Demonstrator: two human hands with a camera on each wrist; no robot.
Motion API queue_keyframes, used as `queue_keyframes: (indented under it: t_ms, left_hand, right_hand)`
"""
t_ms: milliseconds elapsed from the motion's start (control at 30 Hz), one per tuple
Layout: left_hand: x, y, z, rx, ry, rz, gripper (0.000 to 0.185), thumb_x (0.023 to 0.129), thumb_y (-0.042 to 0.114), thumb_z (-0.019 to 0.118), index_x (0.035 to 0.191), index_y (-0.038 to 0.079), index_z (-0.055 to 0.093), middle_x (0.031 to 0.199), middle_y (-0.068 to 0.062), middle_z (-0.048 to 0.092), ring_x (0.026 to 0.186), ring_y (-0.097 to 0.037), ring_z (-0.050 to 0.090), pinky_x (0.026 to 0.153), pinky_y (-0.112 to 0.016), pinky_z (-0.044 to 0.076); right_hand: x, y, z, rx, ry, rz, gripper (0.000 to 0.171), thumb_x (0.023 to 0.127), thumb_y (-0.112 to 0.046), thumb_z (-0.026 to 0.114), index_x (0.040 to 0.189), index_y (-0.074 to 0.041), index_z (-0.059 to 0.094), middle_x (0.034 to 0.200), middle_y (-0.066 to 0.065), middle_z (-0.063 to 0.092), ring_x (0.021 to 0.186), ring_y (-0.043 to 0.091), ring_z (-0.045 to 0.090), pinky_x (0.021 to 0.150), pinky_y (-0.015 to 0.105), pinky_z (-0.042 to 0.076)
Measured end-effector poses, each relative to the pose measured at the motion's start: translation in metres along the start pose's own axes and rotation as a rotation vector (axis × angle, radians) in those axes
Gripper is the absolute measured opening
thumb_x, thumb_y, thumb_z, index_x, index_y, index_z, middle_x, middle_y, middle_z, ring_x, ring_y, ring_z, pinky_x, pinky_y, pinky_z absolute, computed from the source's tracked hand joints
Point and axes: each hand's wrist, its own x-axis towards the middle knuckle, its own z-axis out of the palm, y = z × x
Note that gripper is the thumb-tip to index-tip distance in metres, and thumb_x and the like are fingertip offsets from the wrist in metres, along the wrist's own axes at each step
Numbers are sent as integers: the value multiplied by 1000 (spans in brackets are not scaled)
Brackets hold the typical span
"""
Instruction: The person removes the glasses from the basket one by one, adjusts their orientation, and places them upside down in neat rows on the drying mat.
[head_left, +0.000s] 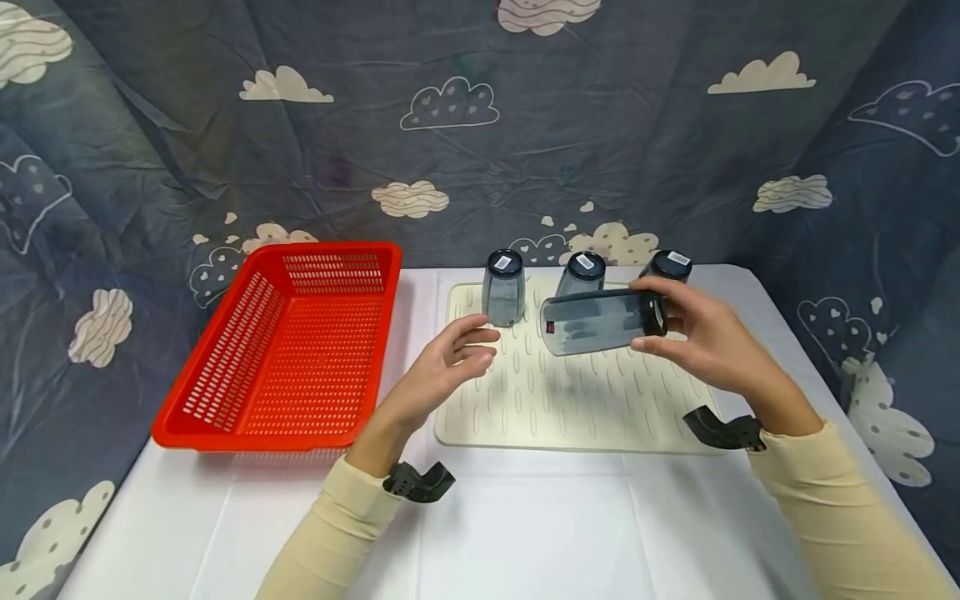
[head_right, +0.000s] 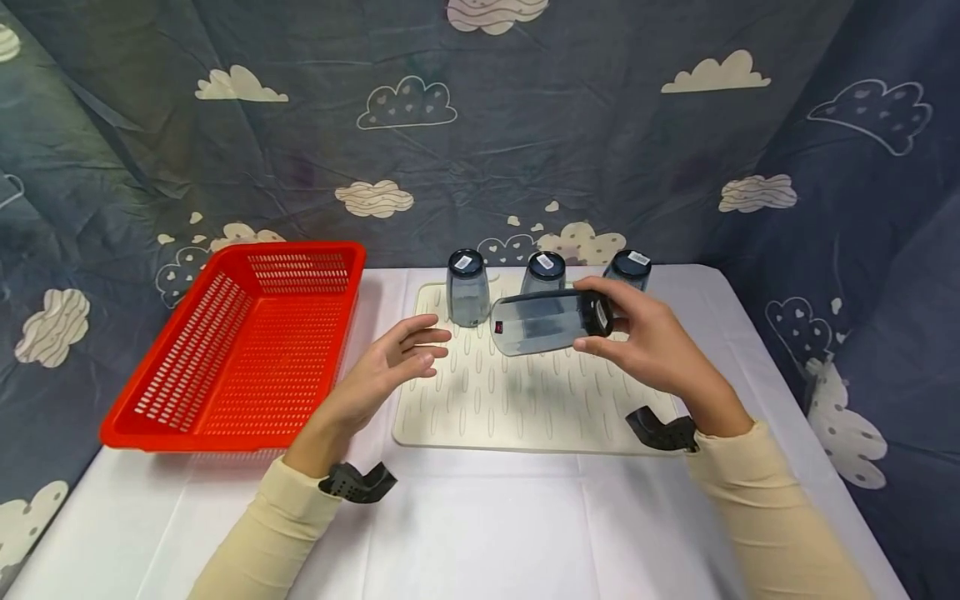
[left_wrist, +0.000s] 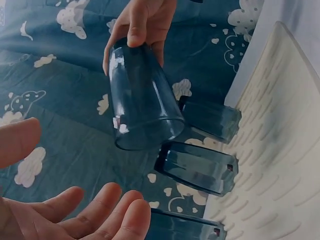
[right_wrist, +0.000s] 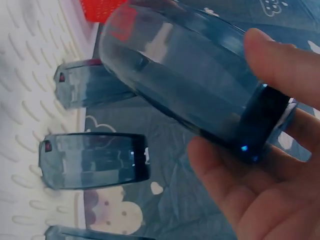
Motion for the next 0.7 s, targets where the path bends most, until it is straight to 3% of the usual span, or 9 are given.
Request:
queue_keyframes:
  t_ms: [100,200,300,467,700]
  left_hand:
    - [3,-3,0,-8,1,-30,60,98,15,56,153,9,31,149,-18,46,137,-37,48,109,-42,45]
    - [3,-6,0,9,6,-64,61,98,16,56,153,11,31,149,-18,46,135,-37,48,102,-34,46]
    - [5,-11,0,32,6,-89,59,98,17,56,152,9,32,146,-20,49,131,-36,52,95,-29,47]
    - [8,-18,-1,58,9,-130,57,99,18,56,151,7,34,143,-23,51,126,-32,56,94,-29,50]
    - [7,-20,-1,58,27,-168,58,98,18,57,151,9,34,141,-20,53,127,-32,55,96,-35,51]
  right_hand:
    - [3,3,6,-81,-21,-62,68,78,-10,84,139,-10,53,128,16,60,88,3,59,73,9,49]
    - [6,6,12,-150,-36,-125,67,77,-11,84,136,-10,55,131,14,60,100,20,63,80,30,55]
    - [9,7,18,-174,-47,-135,66,75,-10,85,135,-11,57,132,14,59,112,31,62,88,49,53]
    - [16,10,26,-164,-70,-91,68,76,-7,84,137,-8,53,135,14,58,117,33,61,95,54,50]
    - [27,15,38,-145,-88,-34,64,80,-7,81,136,-5,50,134,17,58,118,37,61,95,55,50]
